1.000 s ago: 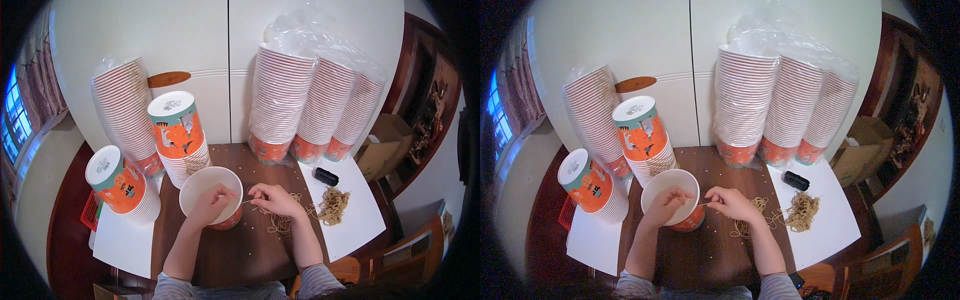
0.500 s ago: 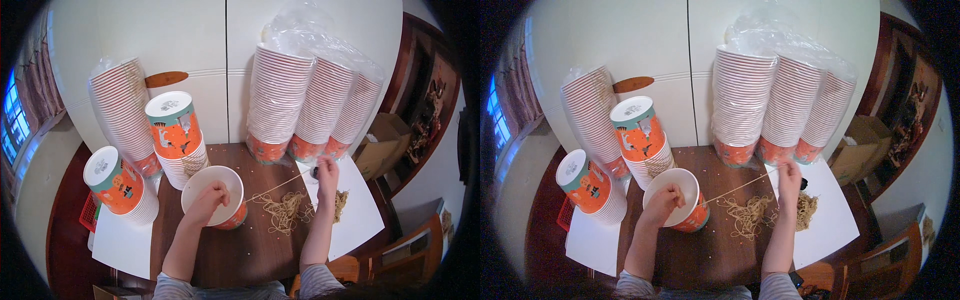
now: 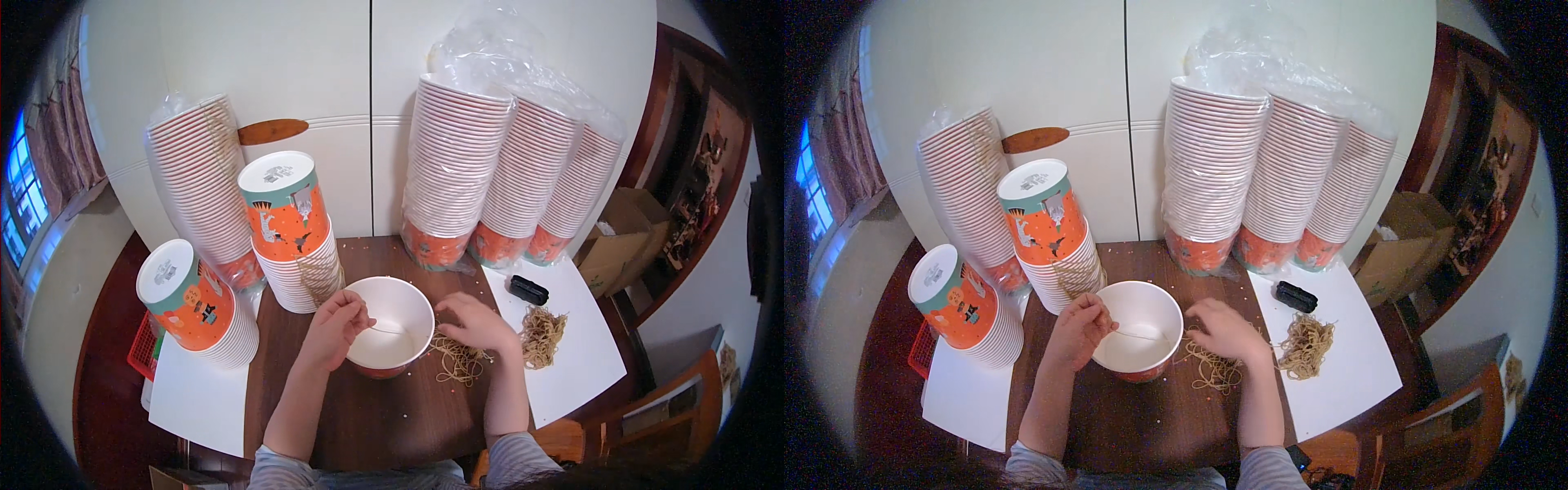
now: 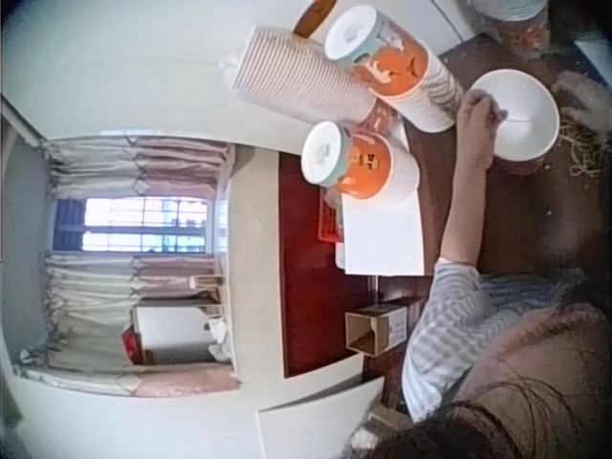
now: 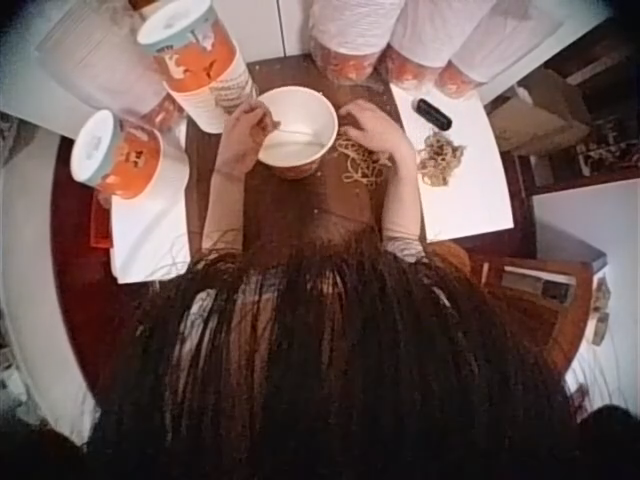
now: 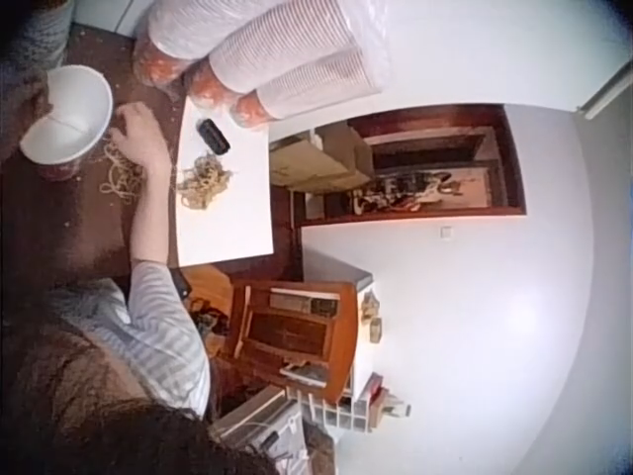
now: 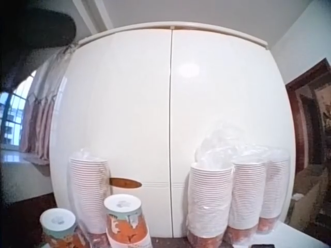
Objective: Packaging paper cups by securing them with rubber bands and stacking them on a table.
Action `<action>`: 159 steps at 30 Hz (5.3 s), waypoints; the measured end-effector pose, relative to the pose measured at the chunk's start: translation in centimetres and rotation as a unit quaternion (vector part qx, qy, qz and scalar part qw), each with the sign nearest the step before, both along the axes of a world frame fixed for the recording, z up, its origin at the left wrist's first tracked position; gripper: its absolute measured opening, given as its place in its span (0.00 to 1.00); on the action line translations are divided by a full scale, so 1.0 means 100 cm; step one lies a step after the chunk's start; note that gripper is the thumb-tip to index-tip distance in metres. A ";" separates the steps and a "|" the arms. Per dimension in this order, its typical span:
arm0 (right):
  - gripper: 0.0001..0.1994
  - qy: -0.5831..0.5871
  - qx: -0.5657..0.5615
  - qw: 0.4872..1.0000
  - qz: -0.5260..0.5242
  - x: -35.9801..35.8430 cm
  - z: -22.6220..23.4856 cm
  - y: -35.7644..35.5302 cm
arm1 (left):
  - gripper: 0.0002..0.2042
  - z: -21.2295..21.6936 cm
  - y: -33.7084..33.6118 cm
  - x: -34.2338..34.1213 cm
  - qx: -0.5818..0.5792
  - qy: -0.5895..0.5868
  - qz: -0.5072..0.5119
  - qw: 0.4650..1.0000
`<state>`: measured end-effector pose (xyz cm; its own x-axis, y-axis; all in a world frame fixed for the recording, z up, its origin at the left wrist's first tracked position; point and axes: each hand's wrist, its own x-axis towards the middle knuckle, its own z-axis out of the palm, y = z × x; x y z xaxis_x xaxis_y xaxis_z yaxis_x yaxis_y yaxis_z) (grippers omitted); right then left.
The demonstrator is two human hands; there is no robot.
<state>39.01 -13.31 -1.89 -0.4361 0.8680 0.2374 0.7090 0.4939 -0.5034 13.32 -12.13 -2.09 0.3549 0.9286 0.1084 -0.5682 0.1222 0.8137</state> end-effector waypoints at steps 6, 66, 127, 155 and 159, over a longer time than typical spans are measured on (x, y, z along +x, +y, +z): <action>0.21 -0.038 -0.101 0.987 0.118 -0.021 -0.018 0.015 | 0.04 -0.001 -0.004 0.008 -0.023 0.013 0.003 1.000; 0.07 0.194 -0.004 0.977 0.089 -0.054 0.005 -0.004 | 0.08 -0.005 -0.012 0.014 0.240 0.372 0.019 0.897; 0.05 0.333 -0.218 0.917 -0.011 -0.066 -0.021 0.006 | 0.10 -0.001 -0.016 0.015 0.301 0.553 0.095 0.772; 0.03 0.351 -0.265 0.897 0.046 -0.062 -0.021 0.007 | 0.04 -0.015 -0.013 0.017 0.318 0.532 0.164 0.768; 0.03 0.348 -0.269 0.896 0.053 -0.062 -0.019 0.007 | 0.04 -0.015 -0.013 0.016 0.358 0.537 0.163 0.746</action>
